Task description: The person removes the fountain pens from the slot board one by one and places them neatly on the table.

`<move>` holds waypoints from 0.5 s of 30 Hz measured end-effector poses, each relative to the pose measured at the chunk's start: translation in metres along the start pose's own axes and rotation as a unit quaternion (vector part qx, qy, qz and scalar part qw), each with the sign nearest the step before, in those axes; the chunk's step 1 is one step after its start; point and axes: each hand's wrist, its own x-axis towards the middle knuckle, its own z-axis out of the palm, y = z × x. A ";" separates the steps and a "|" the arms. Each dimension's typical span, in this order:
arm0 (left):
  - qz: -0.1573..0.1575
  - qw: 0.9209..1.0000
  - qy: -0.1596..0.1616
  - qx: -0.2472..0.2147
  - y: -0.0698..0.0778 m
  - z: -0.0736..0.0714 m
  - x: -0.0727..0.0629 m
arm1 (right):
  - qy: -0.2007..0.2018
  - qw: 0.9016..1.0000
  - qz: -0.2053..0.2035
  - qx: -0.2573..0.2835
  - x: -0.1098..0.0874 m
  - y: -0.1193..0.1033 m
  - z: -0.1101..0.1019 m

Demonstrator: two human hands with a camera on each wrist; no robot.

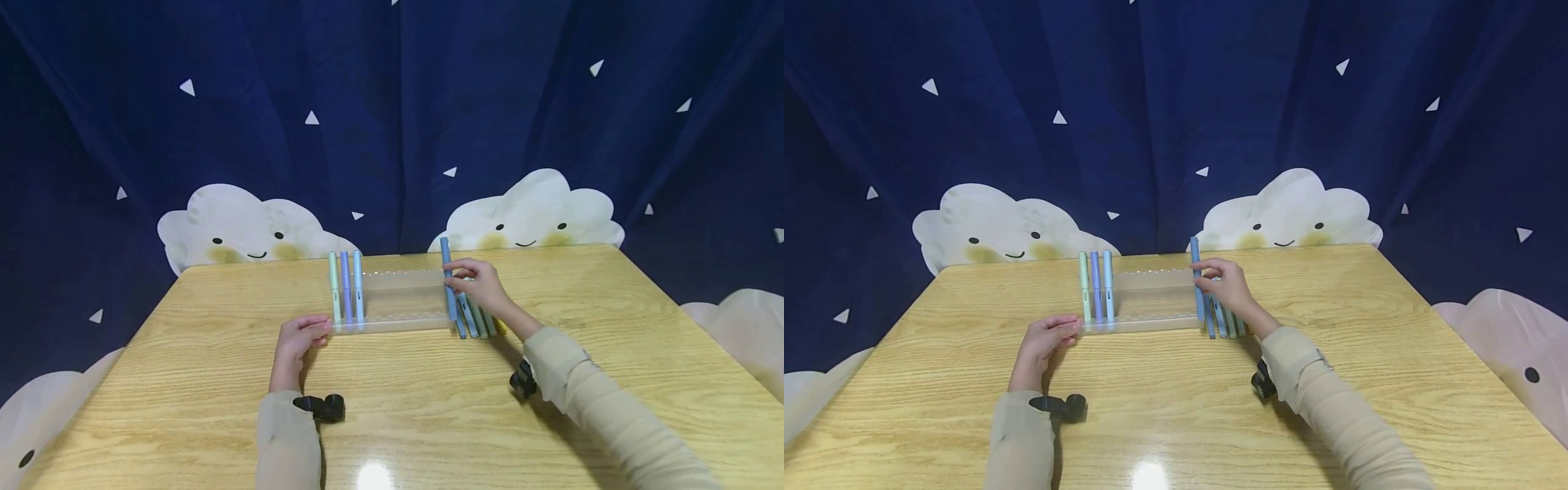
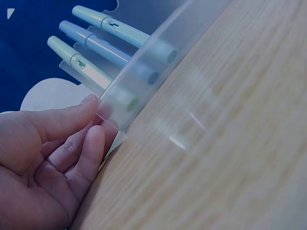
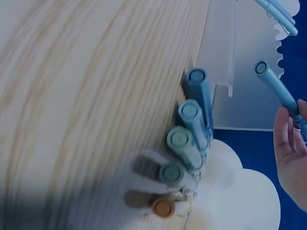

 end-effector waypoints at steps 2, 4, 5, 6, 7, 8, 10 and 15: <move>-0.001 1.000 0.000 -0.001 0.000 0.000 0.000 | 0.001 1.000 0.004 -0.003 0.001 0.009 -0.004; 0.000 1.000 0.000 -0.002 0.000 0.000 0.000 | 0.002 1.000 0.008 -0.003 0.002 0.017 -0.007; 0.001 1.000 -0.001 -0.002 0.000 -0.001 0.000 | 0.002 1.000 0.010 -0.002 0.003 0.021 -0.010; 0.002 1.000 -0.001 -0.004 0.000 -0.001 0.000 | 0.004 1.000 0.012 0.001 0.002 0.024 -0.011; 0.002 1.000 -0.002 -0.004 0.000 -0.001 0.000 | 0.005 1.000 0.013 0.004 0.002 0.026 -0.013; 0.003 1.000 -0.003 -0.004 0.000 -0.001 0.000 | 0.005 1.000 0.013 0.007 0.002 0.027 -0.015; 0.003 1.000 -0.004 -0.003 0.000 -0.001 0.000 | 0.008 1.000 0.018 0.019 0.001 0.029 -0.019; 0.002 1.000 -0.003 -0.003 0.000 -0.001 0.000 | 0.016 0.999 0.037 0.025 -0.001 0.033 -0.029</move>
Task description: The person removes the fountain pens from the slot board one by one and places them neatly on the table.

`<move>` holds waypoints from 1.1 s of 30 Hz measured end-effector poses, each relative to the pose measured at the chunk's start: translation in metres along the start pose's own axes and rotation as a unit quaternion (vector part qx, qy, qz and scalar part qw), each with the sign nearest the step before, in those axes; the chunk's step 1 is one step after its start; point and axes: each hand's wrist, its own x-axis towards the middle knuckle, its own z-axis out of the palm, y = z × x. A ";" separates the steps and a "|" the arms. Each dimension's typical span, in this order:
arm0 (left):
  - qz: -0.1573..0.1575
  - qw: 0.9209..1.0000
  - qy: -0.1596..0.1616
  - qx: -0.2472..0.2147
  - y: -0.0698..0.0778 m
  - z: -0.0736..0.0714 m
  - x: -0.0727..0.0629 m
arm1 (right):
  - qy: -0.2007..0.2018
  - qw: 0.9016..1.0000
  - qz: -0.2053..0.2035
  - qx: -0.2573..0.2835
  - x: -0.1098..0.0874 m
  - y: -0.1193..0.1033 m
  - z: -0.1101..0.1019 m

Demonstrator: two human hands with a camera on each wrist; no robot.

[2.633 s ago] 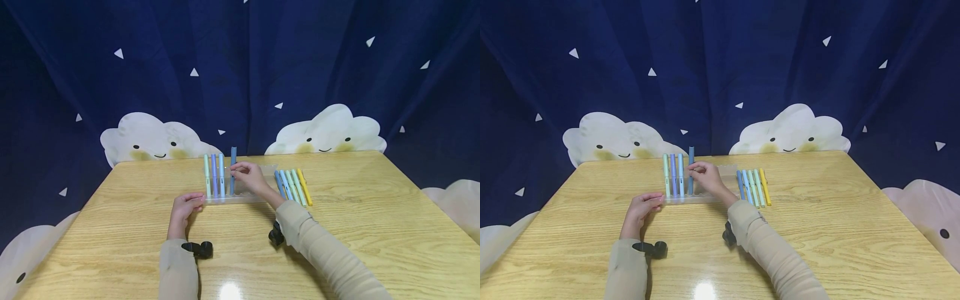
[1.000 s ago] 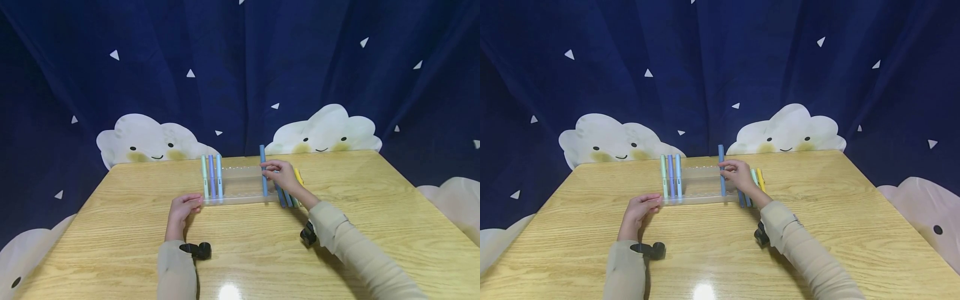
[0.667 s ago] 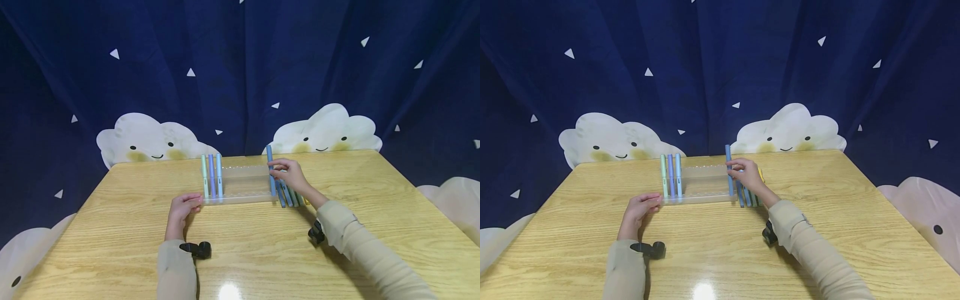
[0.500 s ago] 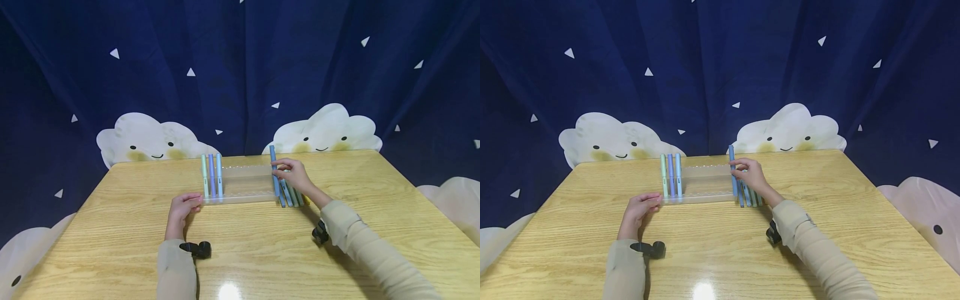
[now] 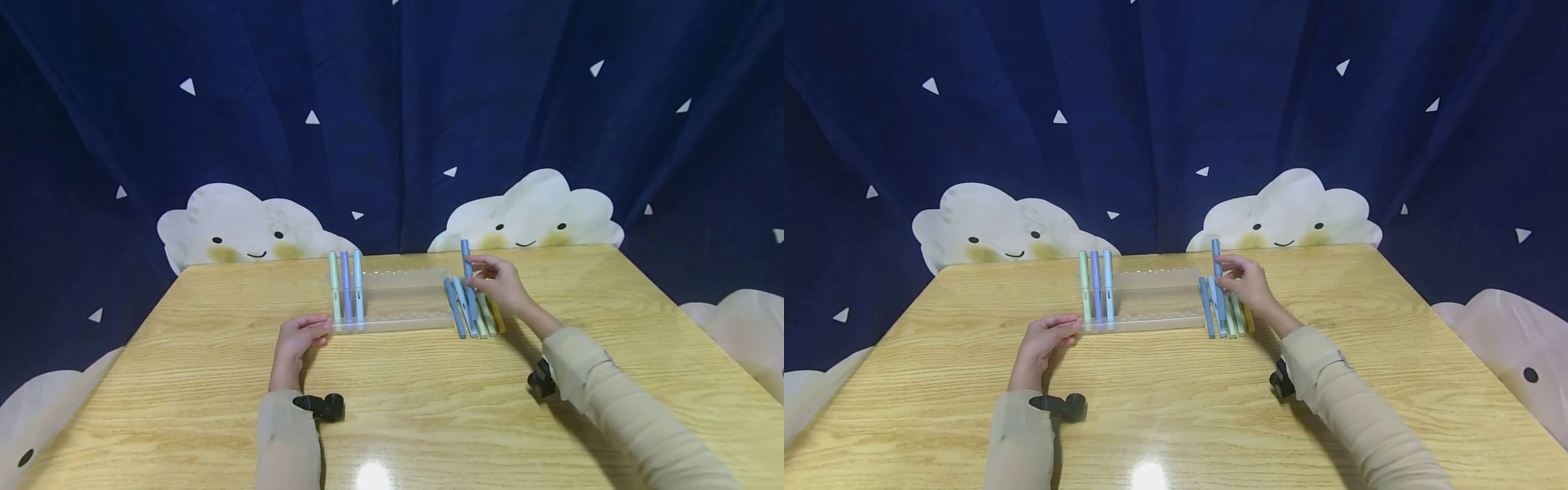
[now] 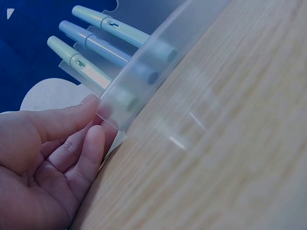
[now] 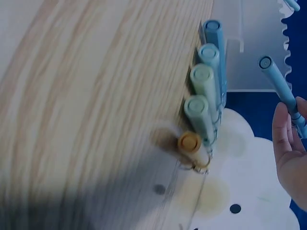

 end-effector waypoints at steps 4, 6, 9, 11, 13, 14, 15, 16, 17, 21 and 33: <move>-0.004 1.000 0.004 0.002 -0.001 0.001 0.001 | 0.004 1.000 0.017 -0.009 0.000 0.003 -0.008; -0.005 1.000 0.004 0.002 -0.001 0.000 0.001 | 0.006 1.000 0.024 -0.014 -0.001 0.005 -0.011; -0.004 1.000 0.004 0.000 -0.002 0.000 0.001 | 0.007 0.999 0.031 -0.022 -0.001 0.008 -0.018; -0.003 1.000 0.002 -0.002 -0.002 0.000 0.001 | 0.005 0.999 0.039 -0.025 -0.002 0.010 -0.021; -0.001 1.000 0.001 -0.002 -0.002 0.000 0.001 | 0.002 0.999 0.045 -0.023 -0.003 0.012 -0.025; 0.000 1.000 0.001 -0.003 -0.002 0.000 0.001 | 0.001 0.999 0.049 -0.023 -0.003 0.013 -0.027; 0.001 1.000 0.001 -0.002 -0.003 0.000 0.001 | 0.001 0.998 0.053 -0.023 -0.003 0.014 -0.029; 0.000 1.000 0.001 -0.002 -0.003 0.000 0.001 | 0.001 0.998 0.057 -0.023 -0.003 0.014 -0.031; 0.001 1.000 0.002 -0.001 -0.003 0.000 0.001 | 0.002 0.998 0.062 -0.025 -0.003 0.015 -0.032; 0.002 1.000 0.002 -0.001 -0.003 0.000 0.002 | 0.004 0.997 0.075 -0.033 -0.002 0.017 -0.038; 0.006 1.000 -0.002 0.001 -0.001 0.000 0.000 | -0.024 0.991 0.125 -0.032 -0.001 0.025 -0.052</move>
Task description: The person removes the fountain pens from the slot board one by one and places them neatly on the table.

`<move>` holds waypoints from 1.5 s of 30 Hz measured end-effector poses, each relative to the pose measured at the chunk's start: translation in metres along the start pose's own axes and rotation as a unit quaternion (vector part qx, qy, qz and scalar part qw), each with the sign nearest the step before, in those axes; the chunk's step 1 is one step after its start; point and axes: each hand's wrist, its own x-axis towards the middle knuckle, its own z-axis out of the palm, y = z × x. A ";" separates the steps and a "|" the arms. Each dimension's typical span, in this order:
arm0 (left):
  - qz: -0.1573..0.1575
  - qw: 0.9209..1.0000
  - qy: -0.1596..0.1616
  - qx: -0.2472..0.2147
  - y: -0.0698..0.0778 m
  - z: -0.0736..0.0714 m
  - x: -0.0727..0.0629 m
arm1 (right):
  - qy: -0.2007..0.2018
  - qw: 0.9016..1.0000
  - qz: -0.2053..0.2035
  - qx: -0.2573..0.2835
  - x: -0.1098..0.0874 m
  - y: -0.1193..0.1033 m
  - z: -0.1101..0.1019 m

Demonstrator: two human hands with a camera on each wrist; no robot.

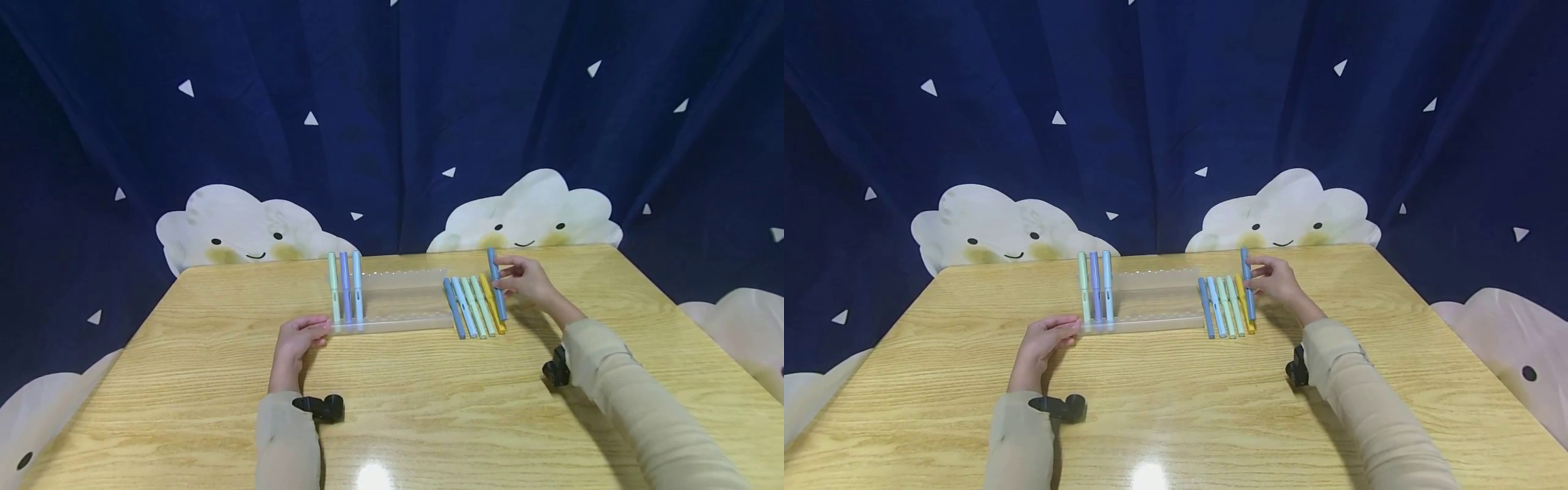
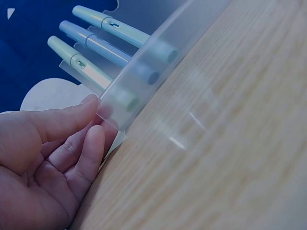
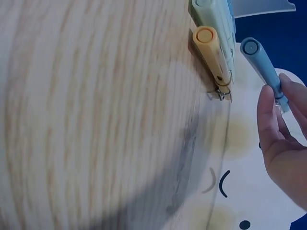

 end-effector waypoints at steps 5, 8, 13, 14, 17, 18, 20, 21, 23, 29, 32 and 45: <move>-0.002 1.000 0.001 0.000 0.000 0.000 0.000 | -0.018 1.000 0.022 -0.001 0.003 0.004 -0.003; -0.001 1.000 0.001 -0.004 0.000 0.000 0.000 | -0.024 0.999 0.037 0.005 0.005 0.007 -0.005; -0.001 1.000 0.003 -0.004 -0.001 0.000 -0.001 | -0.033 0.998 0.061 0.007 0.006 0.011 -0.008; -0.001 1.000 0.003 -0.004 -0.001 0.000 -0.001 | -0.034 0.997 0.067 0.003 0.005 0.012 -0.008; -0.001 1.000 0.003 -0.003 -0.001 0.000 -0.001 | -0.040 0.995 0.086 -0.016 0.005 0.014 -0.008; -0.001 1.000 0.003 -0.002 -0.001 0.001 -0.001 | -0.042 0.995 0.092 -0.021 0.004 0.014 -0.007; -0.002 1.000 0.002 -0.001 -0.002 0.001 -0.001 | -0.047 0.993 0.101 -0.031 0.004 0.016 -0.007; -0.002 1.000 0.002 -0.001 -0.002 0.000 -0.001 | -0.049 0.993 0.105 -0.034 0.003 0.017 -0.007; -0.002 1.000 0.001 -0.001 -0.002 0.000 -0.001 | -0.052 0.992 0.112 -0.034 0.003 0.018 -0.006; -0.006 1.000 -0.001 0.000 -0.002 0.000 0.001 | -0.062 0.991 0.118 -0.032 0.004 0.022 -0.007; -0.007 1.000 0.000 -0.002 -0.002 0.000 0.002 | -0.063 0.991 0.116 -0.032 0.005 0.023 -0.007; -0.016 1.000 0.009 0.002 0.001 0.000 0.001 | -0.043 0.988 0.125 -0.083 0.007 0.017 -0.001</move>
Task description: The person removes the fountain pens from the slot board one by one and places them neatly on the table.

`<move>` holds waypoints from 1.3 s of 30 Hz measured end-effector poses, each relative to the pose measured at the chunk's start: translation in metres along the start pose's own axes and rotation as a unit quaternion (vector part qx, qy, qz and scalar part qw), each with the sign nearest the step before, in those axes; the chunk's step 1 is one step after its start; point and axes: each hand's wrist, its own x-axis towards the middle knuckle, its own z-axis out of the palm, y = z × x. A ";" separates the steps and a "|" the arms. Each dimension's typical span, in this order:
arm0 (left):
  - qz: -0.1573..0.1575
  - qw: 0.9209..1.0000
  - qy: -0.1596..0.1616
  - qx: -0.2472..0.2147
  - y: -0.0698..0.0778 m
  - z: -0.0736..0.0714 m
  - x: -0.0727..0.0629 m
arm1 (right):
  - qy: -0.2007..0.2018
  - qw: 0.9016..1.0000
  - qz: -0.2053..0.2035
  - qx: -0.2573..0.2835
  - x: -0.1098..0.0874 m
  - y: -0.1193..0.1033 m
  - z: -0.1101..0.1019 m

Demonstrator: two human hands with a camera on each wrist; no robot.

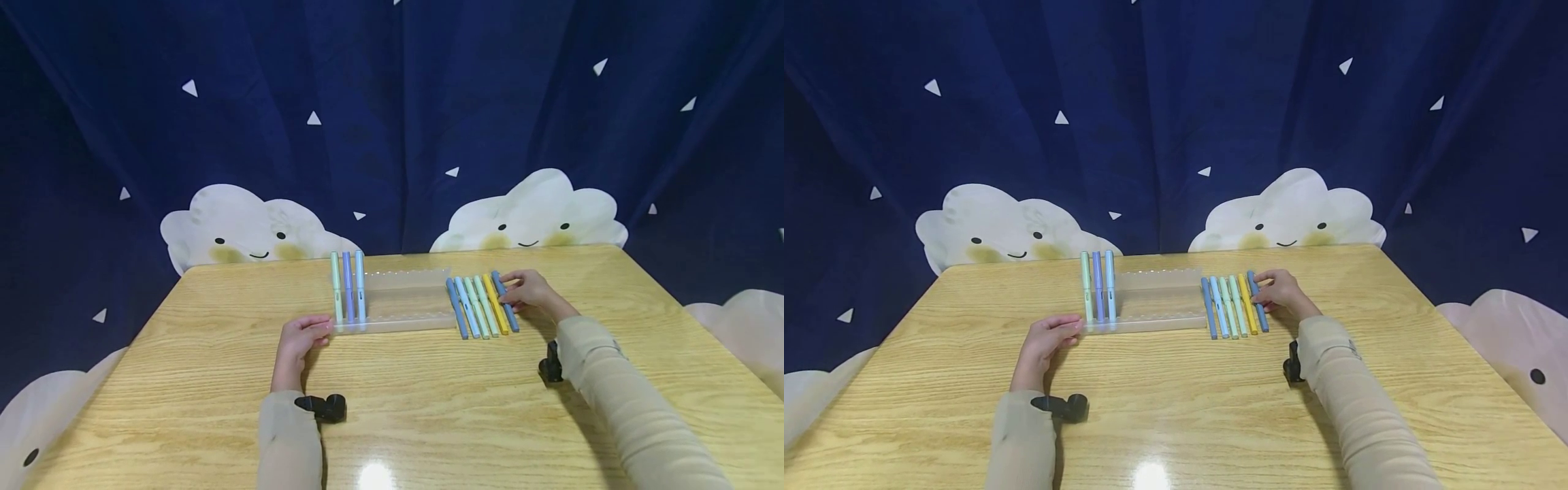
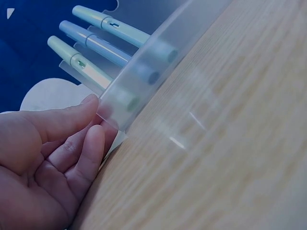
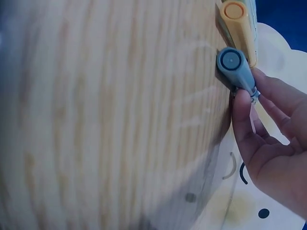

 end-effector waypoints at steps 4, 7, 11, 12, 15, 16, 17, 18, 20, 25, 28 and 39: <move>-0.001 1.000 0.001 0.002 0.001 0.000 -0.001 | 0.002 1.000 0.007 -0.009 0.000 -0.001 0.000; -0.001 1.000 0.001 0.002 0.001 0.000 -0.001 | 0.002 1.000 0.010 -0.008 0.000 0.000 0.000; -0.001 1.000 0.001 0.003 0.000 0.000 -0.001 | 0.004 1.000 0.005 -0.008 0.000 0.001 -0.001; -0.002 1.000 0.002 0.003 0.000 0.000 0.000 | 0.005 1.000 0.002 -0.010 -0.001 0.002 -0.002; 0.001 1.000 0.001 0.004 -0.001 0.000 0.000 | 0.016 1.000 -0.005 -0.010 -0.002 0.001 -0.003; 0.002 1.000 0.001 0.004 -0.001 0.000 0.000 | 0.021 1.000 -0.008 -0.010 -0.003 0.000 -0.003; 0.003 1.000 0.002 0.003 -0.002 0.000 0.000 | 0.024 1.000 -0.012 -0.008 -0.004 -0.002 -0.004; 0.006 1.000 0.001 0.002 -0.002 0.000 0.000 | 0.029 0.999 -0.016 -0.005 -0.005 -0.003 -0.004; 0.010 1.000 0.000 0.001 -0.002 0.000 0.000 | 0.039 0.999 -0.020 0.005 -0.006 -0.006 -0.003; 0.014 1.000 -0.002 0.003 -0.002 0.000 0.000 | 0.071 0.997 -0.018 0.025 -0.006 -0.013 -0.002; 0.012 1.000 -0.003 0.006 -0.001 0.000 0.000 | 0.080 0.995 -0.021 0.049 -0.006 -0.018 0.001; 0.018 1.000 -0.003 0.001 -0.003 0.001 0.002 | 0.080 0.988 -0.057 0.121 -0.002 -0.032 0.016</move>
